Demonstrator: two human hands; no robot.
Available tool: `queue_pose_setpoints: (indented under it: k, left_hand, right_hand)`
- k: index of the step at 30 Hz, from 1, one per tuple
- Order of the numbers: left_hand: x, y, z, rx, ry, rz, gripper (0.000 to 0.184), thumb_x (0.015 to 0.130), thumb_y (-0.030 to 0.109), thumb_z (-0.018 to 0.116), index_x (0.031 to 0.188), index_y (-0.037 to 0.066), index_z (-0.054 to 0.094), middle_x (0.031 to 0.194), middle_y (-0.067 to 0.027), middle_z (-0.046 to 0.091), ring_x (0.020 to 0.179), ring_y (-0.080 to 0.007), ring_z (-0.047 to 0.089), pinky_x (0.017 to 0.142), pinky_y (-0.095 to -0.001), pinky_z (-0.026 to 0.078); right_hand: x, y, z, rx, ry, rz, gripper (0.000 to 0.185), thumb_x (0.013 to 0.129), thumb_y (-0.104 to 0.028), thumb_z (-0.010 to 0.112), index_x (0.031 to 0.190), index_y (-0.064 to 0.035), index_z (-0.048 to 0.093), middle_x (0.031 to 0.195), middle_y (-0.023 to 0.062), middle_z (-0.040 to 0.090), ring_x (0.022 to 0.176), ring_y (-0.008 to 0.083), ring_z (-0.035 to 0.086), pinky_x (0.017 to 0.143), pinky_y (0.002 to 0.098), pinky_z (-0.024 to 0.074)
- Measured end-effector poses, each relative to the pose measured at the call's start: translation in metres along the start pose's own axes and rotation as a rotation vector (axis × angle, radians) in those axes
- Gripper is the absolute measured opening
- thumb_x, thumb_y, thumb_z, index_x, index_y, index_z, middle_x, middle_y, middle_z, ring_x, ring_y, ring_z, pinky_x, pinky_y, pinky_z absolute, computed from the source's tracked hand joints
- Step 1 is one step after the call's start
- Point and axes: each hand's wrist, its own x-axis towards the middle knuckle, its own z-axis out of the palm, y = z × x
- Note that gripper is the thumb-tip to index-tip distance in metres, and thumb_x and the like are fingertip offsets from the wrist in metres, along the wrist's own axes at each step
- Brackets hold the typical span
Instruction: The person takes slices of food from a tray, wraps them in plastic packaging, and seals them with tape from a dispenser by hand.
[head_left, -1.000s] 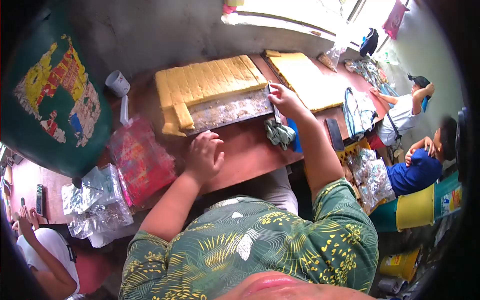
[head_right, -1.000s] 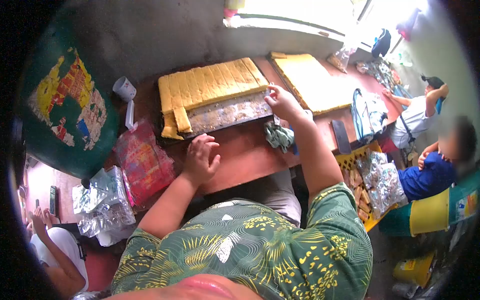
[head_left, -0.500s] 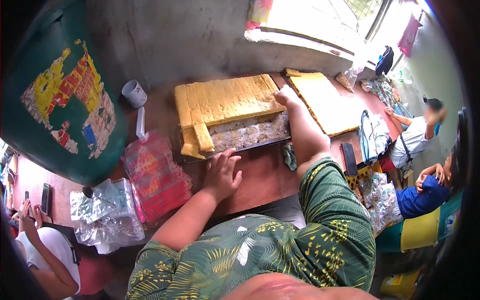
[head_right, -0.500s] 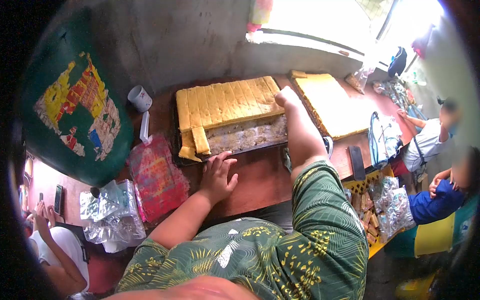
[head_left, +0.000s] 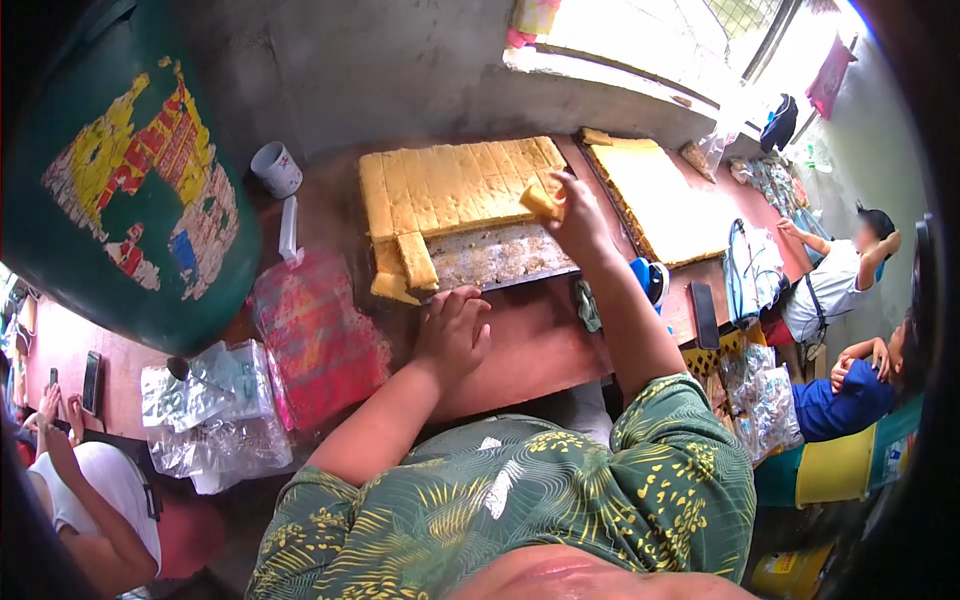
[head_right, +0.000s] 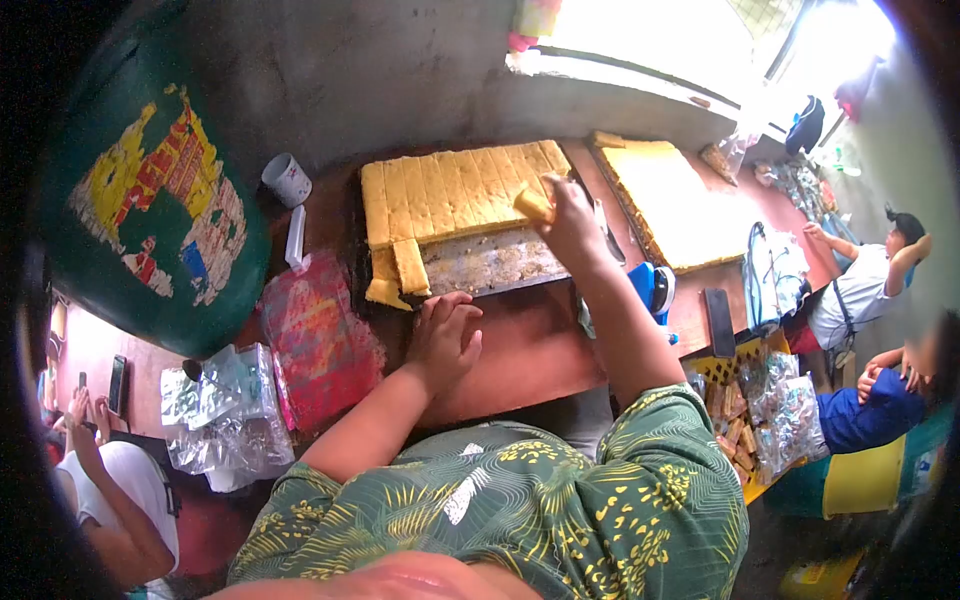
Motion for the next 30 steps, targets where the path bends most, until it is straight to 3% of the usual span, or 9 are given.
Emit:
queue_pose_setpoints:
  k: [3, 7, 12, 16, 19, 23, 30]
  left_hand:
    - [0.0, -0.002, 0.003, 0.039, 0.035, 0.037, 0.031, 0.082, 0.018, 0.073, 0.111, 0.011, 0.067, 0.13, -0.009, 0.056, 0.126, -0.0322, 0.05, 0.108, -0.047, 0.041]
    - [-0.002, -0.003, 0.003, 0.041, 0.059, 0.062, 0.024, 0.083, 0.022, 0.072, 0.106, 0.016, 0.068, 0.131, -0.0037, 0.057, 0.125, -0.0284, 0.051, 0.105, -0.0494, 0.042]
    - [-0.008, -0.002, -0.012, -0.201, 0.142, 0.198, 0.014, 0.082, 0.006, 0.071, 0.096, 0.008, 0.068, 0.103, -0.0095, 0.066, 0.102, -0.0315, 0.062, 0.092, -0.0424, 0.051]
    - [-0.03, 0.019, -0.051, -0.255, 0.218, 0.011, 0.011, 0.084, 0.008, 0.074, 0.094, 0.01, 0.069, 0.106, -0.0078, 0.066, 0.103, -0.0304, 0.062, 0.094, -0.0432, 0.05]
    - [-0.017, 0.052, -0.071, -0.083, 0.229, 0.162, 0.012, 0.084, 0.011, 0.078, 0.094, 0.01, 0.07, 0.105, -0.0077, 0.067, 0.105, -0.03, 0.062, 0.094, -0.0429, 0.049]
    - [-0.005, 0.085, -0.066, 0.045, 0.11, 0.323, 0.02, 0.082, 0.02, 0.082, 0.099, 0.017, 0.073, 0.116, -0.0015, 0.065, 0.123, -0.0261, 0.057, 0.107, -0.0436, 0.039]
    - [0.0, 0.071, -0.007, 0.217, 0.048, 0.382, 0.025, 0.078, 0.027, 0.082, 0.101, 0.02, 0.075, 0.129, 0.0027, 0.06, 0.139, -0.0238, 0.044, 0.115, -0.053, 0.026]
  right_hand:
    - [-0.04, -0.029, -0.003, 0.048, -0.06, -0.157, 0.068, 0.08, -0.004, 0.079, 0.142, -0.0089, 0.053, 0.121, 0.0203, 0.063, 0.11, 0.0423, 0.062, 0.097, 0.0475, 0.0515]
    - [-0.072, -0.036, -0.008, -0.02, 0.09, -0.292, 0.063, 0.082, -0.007, 0.077, 0.141, -0.0093, 0.056, 0.122, 0.0152, 0.065, 0.108, 0.0376, 0.064, 0.1, 0.0487, 0.0471]
    - [-0.104, -0.035, -0.034, -0.027, 0.286, -0.414, 0.062, 0.078, -0.012, 0.08, 0.137, -0.0103, 0.059, 0.113, 0.0073, 0.071, 0.106, 0.0307, 0.066, 0.097, 0.0463, 0.0477]
    - [-0.146, -0.022, -0.044, 0.06, 0.265, -0.265, 0.065, 0.077, -0.009, 0.079, 0.138, -0.0082, 0.056, 0.113, 0.0079, 0.071, 0.102, 0.0313, 0.068, 0.093, 0.0458, 0.0512]
    - [-0.163, -0.026, -0.033, 0.175, 0.143, -0.265, 0.069, 0.077, -0.008, 0.079, 0.141, -0.0081, 0.052, 0.111, 0.0086, 0.07, 0.102, 0.0321, 0.067, 0.094, 0.0454, 0.0516]
    - [-0.18, -0.043, -0.008, 0.223, 0.08, -0.308, 0.072, 0.076, -0.01, 0.082, 0.141, -0.0093, 0.052, 0.112, 0.0088, 0.069, 0.104, 0.032, 0.067, 0.092, 0.0441, 0.0521]
    - [-0.199, -0.037, 0.015, 0.271, 0.091, -0.297, 0.072, 0.077, -0.012, 0.081, 0.143, -0.0101, 0.051, 0.116, 0.008, 0.069, 0.105, 0.0309, 0.067, 0.093, 0.0443, 0.0518]
